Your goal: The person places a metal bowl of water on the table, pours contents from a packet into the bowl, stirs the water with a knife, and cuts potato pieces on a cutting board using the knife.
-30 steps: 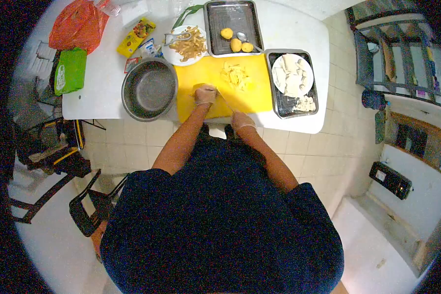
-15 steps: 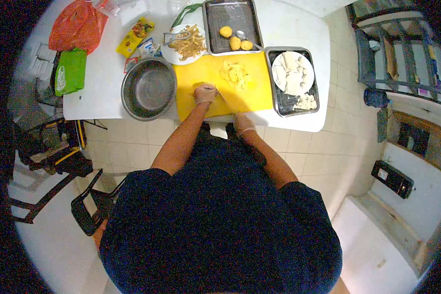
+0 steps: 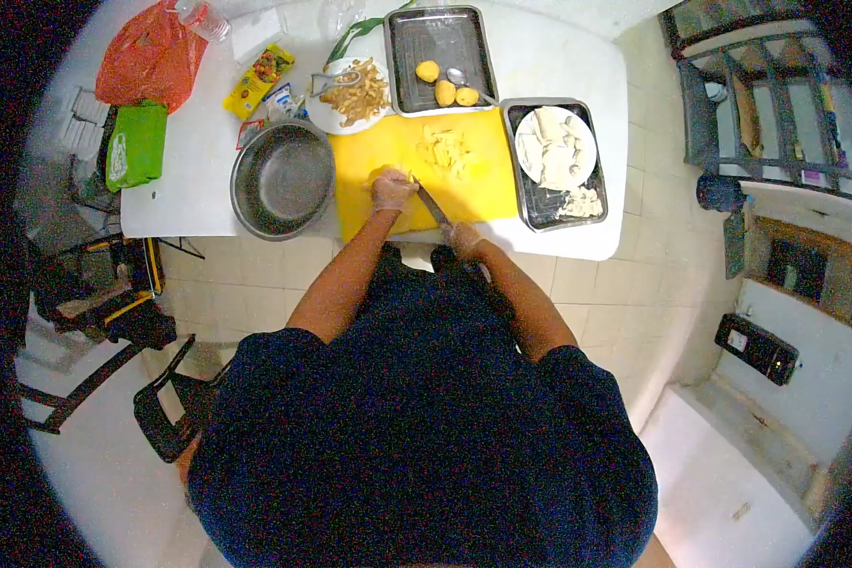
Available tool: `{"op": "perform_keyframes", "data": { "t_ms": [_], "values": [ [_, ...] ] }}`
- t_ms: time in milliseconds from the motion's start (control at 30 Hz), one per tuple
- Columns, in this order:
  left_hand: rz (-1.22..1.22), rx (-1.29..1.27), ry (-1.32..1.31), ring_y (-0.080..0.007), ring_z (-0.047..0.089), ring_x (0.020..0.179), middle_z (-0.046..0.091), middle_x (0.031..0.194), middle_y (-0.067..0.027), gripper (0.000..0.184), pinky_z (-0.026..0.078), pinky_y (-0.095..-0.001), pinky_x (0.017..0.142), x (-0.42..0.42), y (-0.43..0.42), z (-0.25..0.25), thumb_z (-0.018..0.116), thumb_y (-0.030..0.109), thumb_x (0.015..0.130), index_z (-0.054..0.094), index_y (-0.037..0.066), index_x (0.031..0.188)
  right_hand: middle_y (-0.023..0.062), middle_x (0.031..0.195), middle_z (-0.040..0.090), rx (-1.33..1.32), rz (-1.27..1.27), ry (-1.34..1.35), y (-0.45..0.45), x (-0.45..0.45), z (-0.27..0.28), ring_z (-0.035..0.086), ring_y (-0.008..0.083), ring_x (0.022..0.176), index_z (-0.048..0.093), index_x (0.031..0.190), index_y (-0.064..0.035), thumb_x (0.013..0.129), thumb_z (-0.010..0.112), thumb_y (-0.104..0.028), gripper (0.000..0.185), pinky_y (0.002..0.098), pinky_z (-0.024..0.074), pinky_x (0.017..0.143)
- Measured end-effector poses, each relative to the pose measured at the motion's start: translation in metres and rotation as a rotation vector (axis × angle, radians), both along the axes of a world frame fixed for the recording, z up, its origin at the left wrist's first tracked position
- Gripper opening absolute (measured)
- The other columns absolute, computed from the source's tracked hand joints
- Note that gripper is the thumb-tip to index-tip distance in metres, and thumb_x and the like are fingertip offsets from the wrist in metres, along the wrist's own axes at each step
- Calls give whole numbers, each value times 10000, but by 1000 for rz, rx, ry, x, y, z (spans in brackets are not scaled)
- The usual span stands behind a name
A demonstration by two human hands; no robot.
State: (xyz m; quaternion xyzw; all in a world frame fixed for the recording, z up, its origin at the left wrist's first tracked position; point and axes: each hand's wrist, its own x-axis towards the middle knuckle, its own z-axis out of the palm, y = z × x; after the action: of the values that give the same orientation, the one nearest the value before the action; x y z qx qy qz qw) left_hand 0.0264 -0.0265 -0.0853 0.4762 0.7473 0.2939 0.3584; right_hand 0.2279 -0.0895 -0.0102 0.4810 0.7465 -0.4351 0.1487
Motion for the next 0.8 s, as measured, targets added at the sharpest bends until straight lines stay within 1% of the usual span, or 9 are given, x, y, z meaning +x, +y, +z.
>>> {"op": "perform_keyframes", "data": {
  "t_ms": [33,133,233,333,367,433,533,633,800],
  "values": [
    [-22,-7,26,-202,623,627,657,689,-69,348,505,-317,622,1,1,1,867,219,466,618,71,659,269,845,618,-32,-23,27,3,1,10,619,396,809,620,895,16,867,453,-228,297,479,491,699],
    [42,45,26,-220,623,627,654,691,-94,267,504,-331,623,7,-2,12,818,186,534,619,65,663,275,853,618,-242,-311,-54,10,1,15,620,395,806,634,857,16,859,479,-272,327,482,488,698],
    [16,36,119,-271,625,622,635,667,-139,128,503,-357,624,5,0,17,708,150,623,623,64,666,274,880,619,-50,-319,-93,7,1,6,619,394,804,629,804,22,884,456,-354,422,486,486,704],
    [78,59,133,-327,622,629,615,657,-180,85,503,-389,630,8,-3,15,592,145,669,634,71,667,263,895,623,127,-173,-51,-2,5,-10,617,400,813,622,783,23,890,449,-364,437,490,483,711],
    [72,64,169,-334,622,631,615,660,-181,98,503,-396,631,7,-3,15,584,156,671,638,74,664,263,902,620,96,-225,-100,-2,9,-13,613,401,832,610,838,13,889,439,-316,374,479,483,731],
    [60,76,242,-348,620,634,614,664,-184,126,503,-408,633,6,-2,13,568,178,676,646,81,657,264,914,614,34,-329,-199,7,6,19,607,404,869,585,947,-6,886,420,-219,277,459,482,771],
    [58,110,161,-338,625,644,622,675,-174,132,505,-404,638,5,-3,10,566,180,666,657,85,657,265,917,613,117,-290,-103,17,17,23,599,412,892,590,931,-13,896,425,-267,305,458,477,780],
    [-19,98,206,-327,627,647,629,678,-158,124,508,-388,639,1,-2,14,574,175,648,667,93,657,244,859,630,159,-256,-102,16,13,32,619,405,830,608,914,-12,914,404,-336,383,480,492,734],
    [-34,129,156,-316,624,635,635,678,-141,116,507,-382,629,1,-2,19,589,171,623,671,98,660,229,881,640,110,-267,-162,19,-13,39,631,392,840,617,919,-12,912,405,-322,376,482,494,751]
  ]
}}
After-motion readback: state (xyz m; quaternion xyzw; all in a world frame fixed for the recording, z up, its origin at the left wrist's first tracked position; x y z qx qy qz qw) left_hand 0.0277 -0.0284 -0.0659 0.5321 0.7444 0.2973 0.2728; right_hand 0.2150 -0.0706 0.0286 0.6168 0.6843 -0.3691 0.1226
